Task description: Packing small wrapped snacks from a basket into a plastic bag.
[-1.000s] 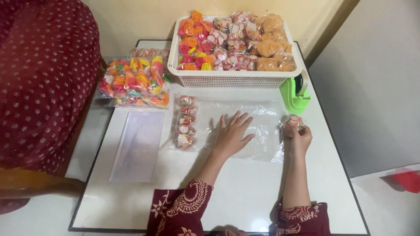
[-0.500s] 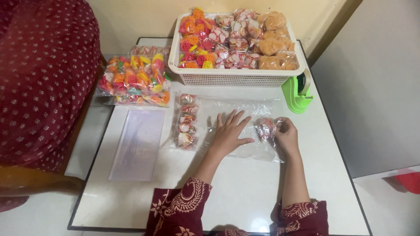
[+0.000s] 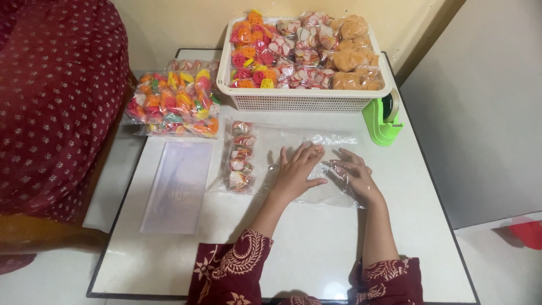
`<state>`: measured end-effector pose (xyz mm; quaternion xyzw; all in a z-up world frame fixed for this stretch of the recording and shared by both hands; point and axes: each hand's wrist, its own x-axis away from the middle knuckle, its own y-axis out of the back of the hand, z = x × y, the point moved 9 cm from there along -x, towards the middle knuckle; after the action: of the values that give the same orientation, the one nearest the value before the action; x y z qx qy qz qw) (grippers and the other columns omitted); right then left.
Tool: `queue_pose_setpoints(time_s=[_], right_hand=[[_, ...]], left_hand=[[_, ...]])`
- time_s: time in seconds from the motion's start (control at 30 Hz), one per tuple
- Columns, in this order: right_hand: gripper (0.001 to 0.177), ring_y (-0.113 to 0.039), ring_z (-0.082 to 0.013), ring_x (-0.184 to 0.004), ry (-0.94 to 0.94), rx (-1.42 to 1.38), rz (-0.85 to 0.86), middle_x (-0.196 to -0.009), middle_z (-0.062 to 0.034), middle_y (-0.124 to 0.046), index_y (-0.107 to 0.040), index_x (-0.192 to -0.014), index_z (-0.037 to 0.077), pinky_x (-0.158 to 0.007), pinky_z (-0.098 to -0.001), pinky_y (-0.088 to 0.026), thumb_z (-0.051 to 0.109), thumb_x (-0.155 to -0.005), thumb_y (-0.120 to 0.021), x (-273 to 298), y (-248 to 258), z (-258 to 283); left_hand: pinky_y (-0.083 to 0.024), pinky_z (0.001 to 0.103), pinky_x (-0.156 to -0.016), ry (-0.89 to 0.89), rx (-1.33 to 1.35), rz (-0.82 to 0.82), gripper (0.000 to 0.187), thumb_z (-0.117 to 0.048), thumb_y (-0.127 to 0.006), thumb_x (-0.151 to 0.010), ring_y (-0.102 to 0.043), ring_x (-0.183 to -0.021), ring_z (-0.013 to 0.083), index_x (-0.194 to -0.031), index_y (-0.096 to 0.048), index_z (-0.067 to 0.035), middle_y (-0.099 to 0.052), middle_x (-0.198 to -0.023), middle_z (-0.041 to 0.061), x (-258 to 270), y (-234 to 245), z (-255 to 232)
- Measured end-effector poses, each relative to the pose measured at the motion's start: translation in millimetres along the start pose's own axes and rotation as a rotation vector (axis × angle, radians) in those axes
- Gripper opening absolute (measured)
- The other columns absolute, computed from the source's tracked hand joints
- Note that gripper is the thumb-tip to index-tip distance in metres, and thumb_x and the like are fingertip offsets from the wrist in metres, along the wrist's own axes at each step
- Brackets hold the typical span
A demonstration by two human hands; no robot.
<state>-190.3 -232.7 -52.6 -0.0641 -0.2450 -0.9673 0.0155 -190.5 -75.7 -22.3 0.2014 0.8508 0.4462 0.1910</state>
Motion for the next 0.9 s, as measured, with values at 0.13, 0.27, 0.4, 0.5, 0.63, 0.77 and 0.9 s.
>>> queue_pose_setpoints(time_s=[0.13, 0.27, 0.4, 0.5, 0.63, 0.77, 0.9], right_hand=[[0.031, -0.032, -0.0501, -0.147, 0.199, -0.150, -0.016, -0.153, -0.0226, -0.048, -0.074, -0.122, 0.006, -0.122, -0.0669, -0.018, 0.018, -0.095, -0.063, -9, 7, -14], [0.043, -0.044, -0.0472, -0.140, 0.409, -0.398, 0.131, -0.141, -0.0296, -0.059, -0.063, -0.132, -0.003, -0.119, -0.0666, -0.014, 0.019, -0.095, -0.060, -17, 5, -26], [0.059, -0.060, -0.0436, -0.126, 0.412, -0.843, 0.224, -0.134, -0.0301, -0.063, -0.053, -0.145, -0.001, -0.112, -0.0581, -0.039, 0.035, -0.098, -0.046, -40, 5, -68], [0.073, -0.069, -0.0394, -0.113, 0.351, -0.954, 0.157, -0.117, -0.0268, -0.071, -0.061, -0.138, 0.005, -0.100, -0.0491, -0.051, 0.062, -0.099, -0.035, -55, 19, -94], [0.046, -0.070, -0.0213, -0.091, 0.258, -1.075, -0.090, -0.089, -0.0069, -0.070, -0.071, -0.114, 0.009, -0.088, -0.0359, -0.060, 0.049, -0.103, -0.051, -63, 49, -122], [0.025, -0.061, -0.0174, -0.084, 0.189, -1.101, -0.331, -0.083, 0.0014, -0.058, -0.065, -0.100, 0.014, -0.081, -0.0324, -0.052, 0.037, -0.101, -0.057, -61, 83, -114], [0.016, -0.064, -0.0136, -0.077, 0.226, -0.944, -0.386, -0.080, 0.0007, -0.058, -0.063, -0.097, 0.013, -0.077, -0.0291, -0.052, 0.026, -0.104, -0.056, -70, 112, -58]], left_hand=[[-0.002, 0.079, -0.115, -0.014, -0.030, -0.010, 0.066, -0.046, -0.067, -0.093, -0.027, -0.151, 0.0346, -0.147, -0.050, -0.013, -0.044, -0.154, 0.012, -1, -2, 3], [0.001, 0.077, -0.115, -0.034, -0.034, -0.048, 0.048, -0.035, -0.057, -0.102, -0.032, -0.150, 0.0298, -0.144, -0.053, -0.012, -0.052, -0.150, 0.010, -6, -5, 8], [0.005, 0.073, -0.115, -0.068, -0.076, -0.208, 0.028, -0.023, -0.051, -0.107, -0.048, -0.141, 0.0245, -0.128, -0.067, -0.015, -0.067, -0.135, 0.005, -8, -5, 15], [0.003, 0.073, -0.116, -0.074, -0.066, -0.275, 0.030, -0.028, -0.050, -0.108, -0.051, -0.138, 0.0229, -0.130, -0.067, -0.017, -0.068, -0.133, 0.003, -8, -1, 15], [0.005, 0.073, -0.116, -0.069, -0.015, -0.267, 0.034, -0.034, -0.045, -0.109, -0.051, -0.138, 0.0221, -0.131, -0.066, -0.016, -0.066, -0.137, 0.002, -9, -3, 15], [-0.001, 0.077, -0.114, -0.036, 0.079, -0.234, 0.033, -0.032, -0.045, -0.109, -0.055, -0.133, 0.0255, -0.127, -0.068, -0.016, -0.068, -0.129, 0.004, -17, 11, 10], [-0.007, 0.079, -0.113, -0.045, 0.122, -0.204, 0.033, -0.032, -0.044, -0.109, -0.061, -0.125, 0.0257, -0.125, -0.069, -0.016, -0.070, -0.121, 0.005, -41, 31, 10]])
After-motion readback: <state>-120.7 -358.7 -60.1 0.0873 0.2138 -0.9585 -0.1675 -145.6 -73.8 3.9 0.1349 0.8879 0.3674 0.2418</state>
